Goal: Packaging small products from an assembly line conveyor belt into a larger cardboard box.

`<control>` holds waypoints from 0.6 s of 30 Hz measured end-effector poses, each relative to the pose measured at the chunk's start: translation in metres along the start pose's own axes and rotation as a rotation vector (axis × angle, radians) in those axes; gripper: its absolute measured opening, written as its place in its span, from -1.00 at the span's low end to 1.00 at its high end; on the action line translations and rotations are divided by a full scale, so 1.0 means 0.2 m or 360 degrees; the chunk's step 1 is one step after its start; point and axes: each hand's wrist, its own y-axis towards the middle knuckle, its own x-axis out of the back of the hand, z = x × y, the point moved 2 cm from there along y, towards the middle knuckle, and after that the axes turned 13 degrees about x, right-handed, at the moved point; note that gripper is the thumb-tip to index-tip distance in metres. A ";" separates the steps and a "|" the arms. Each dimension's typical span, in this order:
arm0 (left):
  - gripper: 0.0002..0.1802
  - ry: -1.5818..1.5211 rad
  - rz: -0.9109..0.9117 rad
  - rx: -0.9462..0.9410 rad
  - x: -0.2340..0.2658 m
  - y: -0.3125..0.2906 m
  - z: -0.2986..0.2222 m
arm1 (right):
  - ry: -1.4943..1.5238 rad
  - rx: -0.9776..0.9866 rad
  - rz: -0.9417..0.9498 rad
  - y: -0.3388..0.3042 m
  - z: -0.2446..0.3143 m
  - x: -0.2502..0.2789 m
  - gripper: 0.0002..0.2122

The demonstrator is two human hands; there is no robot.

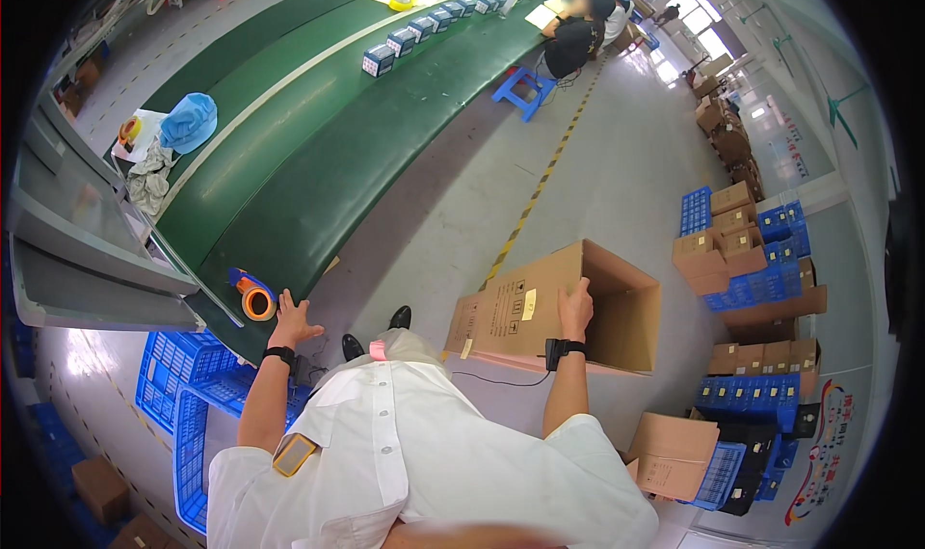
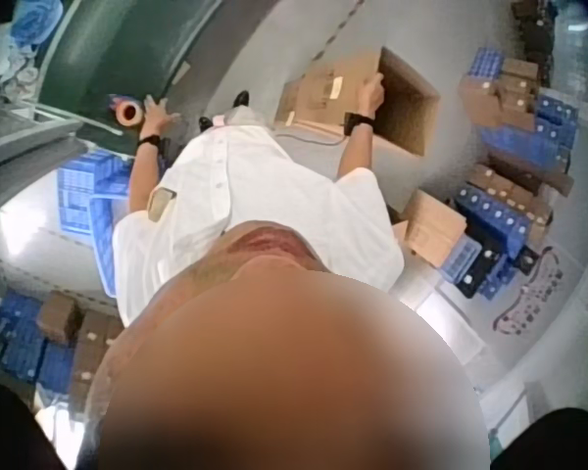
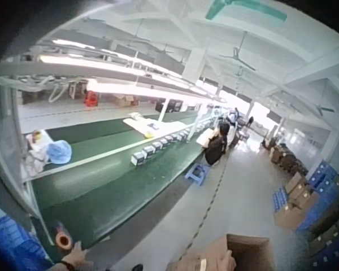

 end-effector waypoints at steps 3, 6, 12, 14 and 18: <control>-0.02 0.0002 -0.0008 -0.0015 0.00 0.01 0.00 | -0.0002 0.0015 -0.0004 0.01 0.00 0.00 -0.67; -0.02 -0.0014 -0.0011 -0.0014 0.01 0.01 0.00 | 0.0007 0.0011 -0.0021 0.02 0.00 0.00 -0.67; -0.02 -0.0009 -0.0006 0.0000 -0.01 0.03 0.00 | 0.0022 0.0036 -0.0037 0.02 -0.01 -0.01 -0.68; -0.01 -0.0017 -0.0003 -0.0022 -0.01 0.02 0.00 | 0.0033 0.0010 -0.0025 0.00 -0.02 -0.02 -0.68; 0.00 -0.0021 -0.0018 -0.0041 -0.02 0.01 0.01 | 0.0044 -0.0059 0.0022 0.00 0.01 0.00 -0.67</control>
